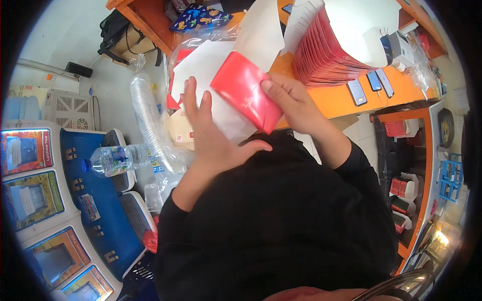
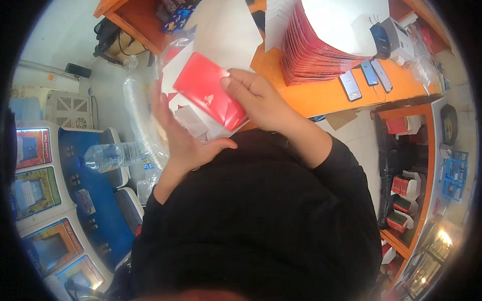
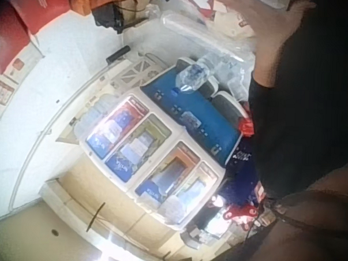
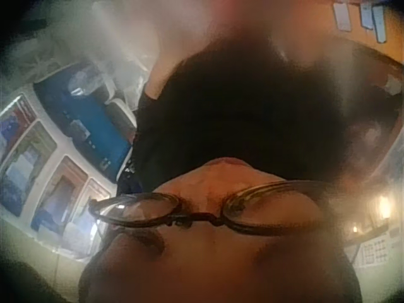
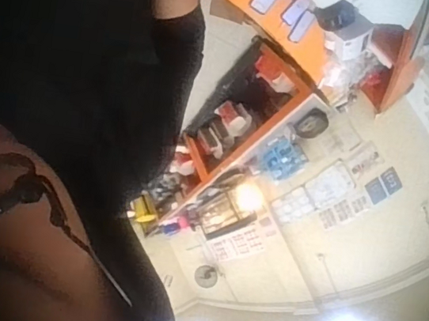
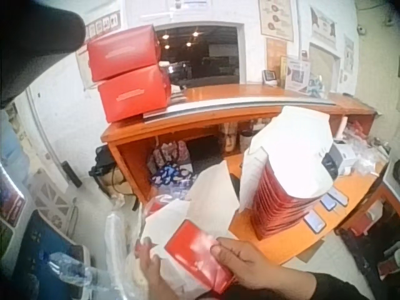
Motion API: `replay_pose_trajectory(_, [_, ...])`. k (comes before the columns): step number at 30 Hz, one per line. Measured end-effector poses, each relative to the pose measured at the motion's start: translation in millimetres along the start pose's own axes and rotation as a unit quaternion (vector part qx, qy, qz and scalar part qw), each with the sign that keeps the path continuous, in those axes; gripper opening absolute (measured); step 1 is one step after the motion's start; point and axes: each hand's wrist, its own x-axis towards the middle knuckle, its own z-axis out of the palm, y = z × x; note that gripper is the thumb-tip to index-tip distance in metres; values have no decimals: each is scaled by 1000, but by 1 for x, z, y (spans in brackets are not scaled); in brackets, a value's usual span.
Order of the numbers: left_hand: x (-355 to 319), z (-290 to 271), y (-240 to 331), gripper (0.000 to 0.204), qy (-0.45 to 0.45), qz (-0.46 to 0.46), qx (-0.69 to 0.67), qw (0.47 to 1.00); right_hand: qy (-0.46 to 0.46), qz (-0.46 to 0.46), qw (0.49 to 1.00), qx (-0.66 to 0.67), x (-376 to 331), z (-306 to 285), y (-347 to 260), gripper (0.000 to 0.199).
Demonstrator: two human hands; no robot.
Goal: The person folds flat cardboard cutouts into box shapes by hand and stacks them onto a pile on a desk.
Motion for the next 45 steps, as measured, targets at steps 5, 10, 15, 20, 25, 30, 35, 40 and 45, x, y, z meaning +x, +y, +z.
replay_pose_trajectory(5, [-5,18,1,128,17,-28,26,999,-39,-24,997,66,5,8,13,29])
replay_pose_trajectory(10, [-3,18,1,122,32,-10,89,995,-10,28,994,104,-1,25,-4,25])
replay_pose_trajectory(15, [-8,23,-9,117,61,19,103,993,-47,87,988,115,-4,21,-22,28])
replay_pose_trajectory(20, [-16,46,-37,116,180,148,77,969,-75,30,996,-36,-16,8,-30,27])
replay_pose_trajectory(25, [-2,43,-51,122,180,156,122,964,11,-57,998,28,-51,-10,-59,23])
replay_pose_trajectory(30, [25,63,-38,127,217,143,74,963,37,-167,985,12,-75,-36,-85,26])
replay_pose_trajectory(35, [54,98,-16,112,221,164,39,961,34,-223,973,44,-97,-60,-110,41])
replay_pose_trajectory(40, [98,155,-13,103,262,230,-33,937,132,-313,938,-71,-125,-76,-127,45])
replay_pose_trajectory(45, [155,173,-8,65,11,254,-103,962,333,-405,833,-175,-169,-109,-191,58])
